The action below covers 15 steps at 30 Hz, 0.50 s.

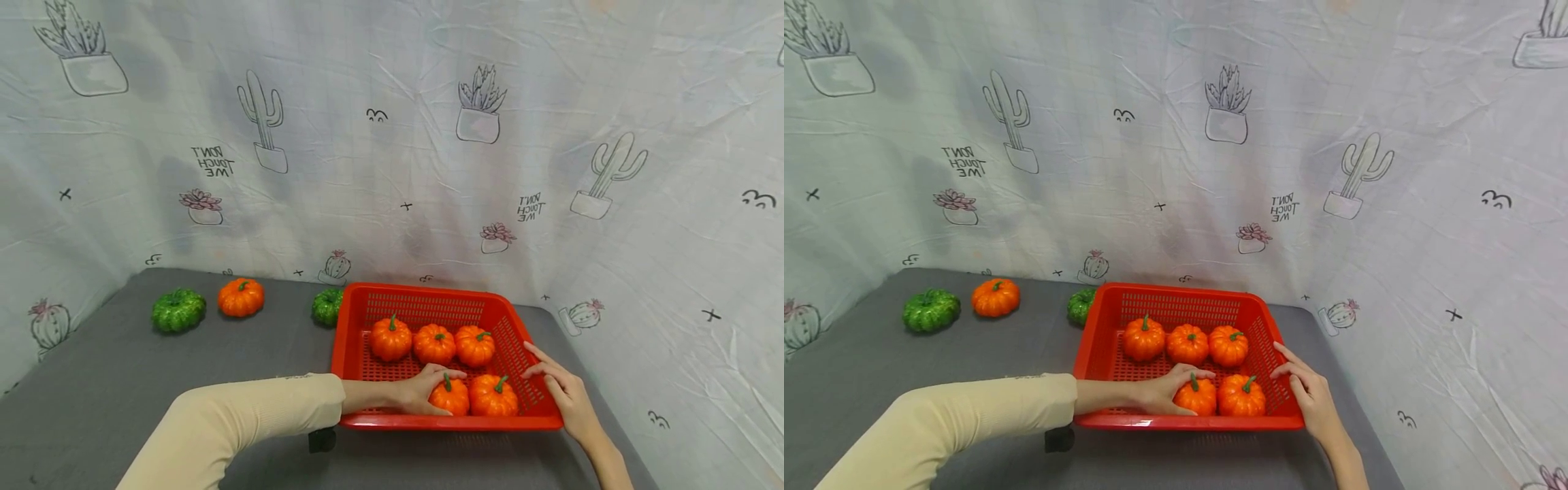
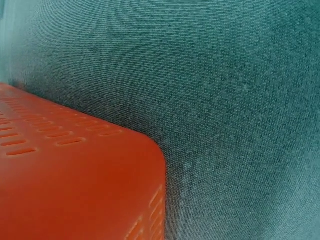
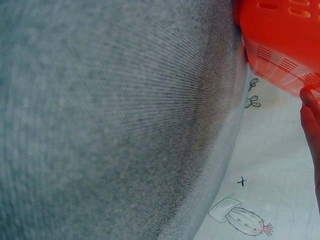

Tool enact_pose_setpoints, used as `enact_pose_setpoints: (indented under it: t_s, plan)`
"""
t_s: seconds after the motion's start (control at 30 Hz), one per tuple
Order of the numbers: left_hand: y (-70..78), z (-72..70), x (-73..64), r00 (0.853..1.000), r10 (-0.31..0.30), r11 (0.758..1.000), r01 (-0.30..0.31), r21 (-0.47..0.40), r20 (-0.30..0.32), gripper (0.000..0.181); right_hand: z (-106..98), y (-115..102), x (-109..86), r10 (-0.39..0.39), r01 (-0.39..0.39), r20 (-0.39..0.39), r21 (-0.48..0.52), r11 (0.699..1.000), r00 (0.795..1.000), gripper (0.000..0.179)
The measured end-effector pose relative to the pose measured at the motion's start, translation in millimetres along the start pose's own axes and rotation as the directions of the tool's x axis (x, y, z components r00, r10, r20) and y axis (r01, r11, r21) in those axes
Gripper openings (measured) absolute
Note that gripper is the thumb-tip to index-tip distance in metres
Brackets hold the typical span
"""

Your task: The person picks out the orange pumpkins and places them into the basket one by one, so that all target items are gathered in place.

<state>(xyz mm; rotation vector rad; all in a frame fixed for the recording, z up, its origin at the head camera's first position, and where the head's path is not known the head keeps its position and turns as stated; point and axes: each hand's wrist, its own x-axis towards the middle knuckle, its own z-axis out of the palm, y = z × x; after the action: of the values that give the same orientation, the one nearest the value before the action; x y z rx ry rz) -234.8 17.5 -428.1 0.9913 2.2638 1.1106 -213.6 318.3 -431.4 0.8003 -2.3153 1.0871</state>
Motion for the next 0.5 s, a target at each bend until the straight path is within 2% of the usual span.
enact_pose_setpoints:
  t_s: [0.27,0.5]
  plan:
    - [3.0,-0.3,-2.8,0.997,-0.078,0.995,0.078,-0.061,0.005,0.068,-1.0,-1.6,1.8,-0.002,0.002,-0.001,-0.013,1.000,1.000,0.034]
    - [2.0,-0.5,0.3,0.995,-0.101,0.988,0.101,-0.120,0.008,0.071,-2.0,-3.3,2.8,0.006,-0.006,0.017,-0.014,1.000,1.000,0.033]
